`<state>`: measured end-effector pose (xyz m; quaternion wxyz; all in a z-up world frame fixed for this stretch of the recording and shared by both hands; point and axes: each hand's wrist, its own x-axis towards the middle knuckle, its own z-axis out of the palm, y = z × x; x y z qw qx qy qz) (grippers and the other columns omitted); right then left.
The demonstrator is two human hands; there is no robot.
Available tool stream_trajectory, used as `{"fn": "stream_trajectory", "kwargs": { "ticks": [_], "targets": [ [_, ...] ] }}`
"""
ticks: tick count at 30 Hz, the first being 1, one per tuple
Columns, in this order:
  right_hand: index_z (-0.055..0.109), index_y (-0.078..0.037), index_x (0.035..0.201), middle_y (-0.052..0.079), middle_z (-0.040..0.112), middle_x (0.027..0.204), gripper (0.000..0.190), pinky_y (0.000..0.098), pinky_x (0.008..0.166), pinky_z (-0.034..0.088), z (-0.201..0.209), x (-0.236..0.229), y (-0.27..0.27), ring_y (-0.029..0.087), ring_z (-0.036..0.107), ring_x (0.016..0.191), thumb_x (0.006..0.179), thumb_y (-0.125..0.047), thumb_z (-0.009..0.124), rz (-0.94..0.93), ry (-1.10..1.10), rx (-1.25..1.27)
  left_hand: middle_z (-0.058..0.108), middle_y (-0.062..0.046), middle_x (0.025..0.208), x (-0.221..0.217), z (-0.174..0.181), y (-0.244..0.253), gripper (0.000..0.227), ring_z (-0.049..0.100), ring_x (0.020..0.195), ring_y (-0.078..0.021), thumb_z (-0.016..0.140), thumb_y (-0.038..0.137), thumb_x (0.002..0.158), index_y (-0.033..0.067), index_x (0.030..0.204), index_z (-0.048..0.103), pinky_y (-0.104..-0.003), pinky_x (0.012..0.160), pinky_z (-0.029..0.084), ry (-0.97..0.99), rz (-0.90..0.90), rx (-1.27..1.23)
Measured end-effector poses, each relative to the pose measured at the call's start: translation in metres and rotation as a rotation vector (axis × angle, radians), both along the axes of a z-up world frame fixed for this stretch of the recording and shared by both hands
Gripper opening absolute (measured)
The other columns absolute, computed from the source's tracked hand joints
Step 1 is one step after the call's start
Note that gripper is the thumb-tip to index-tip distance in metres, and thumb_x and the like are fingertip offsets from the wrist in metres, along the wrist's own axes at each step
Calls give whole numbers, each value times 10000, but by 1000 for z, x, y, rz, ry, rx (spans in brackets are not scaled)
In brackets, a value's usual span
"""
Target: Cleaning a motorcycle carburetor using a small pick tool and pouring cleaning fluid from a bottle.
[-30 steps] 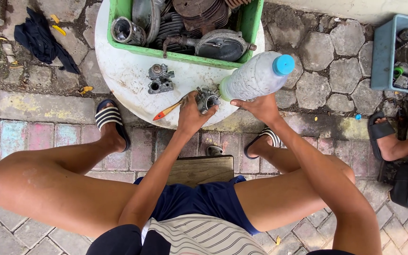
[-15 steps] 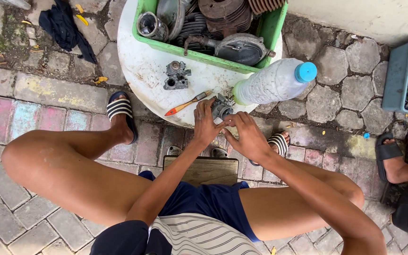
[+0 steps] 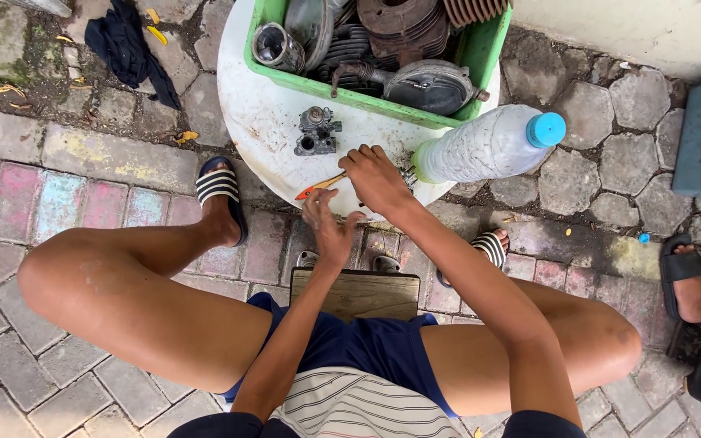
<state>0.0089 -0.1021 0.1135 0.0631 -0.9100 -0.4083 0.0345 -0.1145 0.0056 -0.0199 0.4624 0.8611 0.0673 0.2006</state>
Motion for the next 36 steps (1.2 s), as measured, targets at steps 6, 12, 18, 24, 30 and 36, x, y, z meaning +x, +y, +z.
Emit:
{"fn": "stream_trajectory", "kwargs": {
  "ticks": [6,12,18,24,30,36],
  "targets": [
    [731,-76,1041,82,667,977,183,391,940,451,-26,-5,22,245,604,1020,867,-26,759,63,-110,-155,486,-82,1415,9,-27,47,361,545,971,-291,688,175,1098,206,1439,573,-497,804,473,174,234,154],
    [735,-69,1010,92,669,1002,172,408,973,430,-37,-20,46,251,581,1058,853,-32,793,77,-125,-218,507,-238,1442,4,-23,49,398,712,731,-375,663,84,1108,217,1472,575,-529,642,587,352,219,177],
    [695,-63,1074,112,645,1059,232,413,981,433,-5,-21,52,258,576,1080,866,-53,798,106,-240,-238,537,-122,1276,8,-34,65,394,549,1028,-368,766,87,1004,223,1341,613,-521,879,408,140,258,297],
    [506,-37,1312,156,566,1270,335,390,978,513,4,-27,53,264,633,1154,1007,-70,642,74,-259,-66,477,-101,1420,-4,23,64,409,427,1183,-299,618,330,1124,168,1478,495,-510,1068,290,-225,364,93],
    [514,-88,1172,104,629,1117,305,425,708,629,48,-32,11,338,744,855,920,-29,675,-197,-47,633,430,-119,1321,6,63,38,322,439,1115,-277,481,169,1178,71,1482,435,-488,1029,340,-235,47,-247],
    [561,-61,914,131,595,1015,238,449,732,607,75,-52,-58,357,701,906,830,112,700,-240,154,1038,469,-274,1424,2,68,-4,729,565,1180,-406,723,368,1076,-43,1581,395,-619,1019,475,104,-312,-210]
  ]
}}
